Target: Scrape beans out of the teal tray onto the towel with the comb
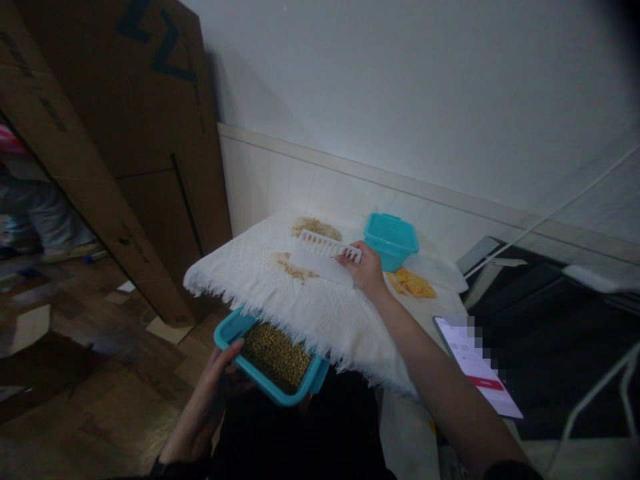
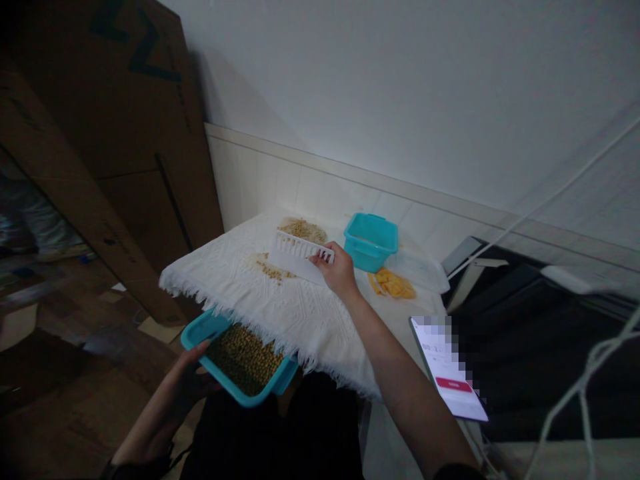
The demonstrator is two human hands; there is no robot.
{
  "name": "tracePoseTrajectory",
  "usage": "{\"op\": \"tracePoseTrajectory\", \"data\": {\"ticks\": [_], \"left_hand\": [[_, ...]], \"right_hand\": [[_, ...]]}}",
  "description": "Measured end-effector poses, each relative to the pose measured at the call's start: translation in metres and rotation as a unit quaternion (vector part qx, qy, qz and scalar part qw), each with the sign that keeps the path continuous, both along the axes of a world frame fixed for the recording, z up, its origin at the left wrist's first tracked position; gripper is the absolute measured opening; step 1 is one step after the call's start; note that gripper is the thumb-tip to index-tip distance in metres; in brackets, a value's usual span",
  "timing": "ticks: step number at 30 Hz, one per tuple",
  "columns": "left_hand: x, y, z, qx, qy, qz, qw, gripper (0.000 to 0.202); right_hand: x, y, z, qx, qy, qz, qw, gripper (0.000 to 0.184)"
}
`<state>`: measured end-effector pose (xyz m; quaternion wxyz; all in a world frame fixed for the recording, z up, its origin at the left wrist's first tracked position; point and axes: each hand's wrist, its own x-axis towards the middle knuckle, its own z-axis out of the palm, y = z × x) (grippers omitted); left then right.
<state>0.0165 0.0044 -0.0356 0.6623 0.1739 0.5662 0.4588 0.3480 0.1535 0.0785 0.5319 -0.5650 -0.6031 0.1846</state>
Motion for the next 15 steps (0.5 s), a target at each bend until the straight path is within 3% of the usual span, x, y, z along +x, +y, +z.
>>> {"op": "tracePoseTrajectory", "data": {"ticks": [6, 15], "left_hand": [[0.0008, -0.0005, -0.0003, 0.001, -0.016, 0.005, 1.000, 0.077], [0.0005, 0.0004, -0.0007, -0.002, -0.015, 0.015, 1.000, 0.080]], "right_hand": [[0.0020, -0.0006, -0.0022, 0.016, 0.010, 0.031, 0.999, 0.033], [0.0069, -0.0003, -0.0049, 0.038, -0.013, -0.014, 0.999, 0.026]]}}
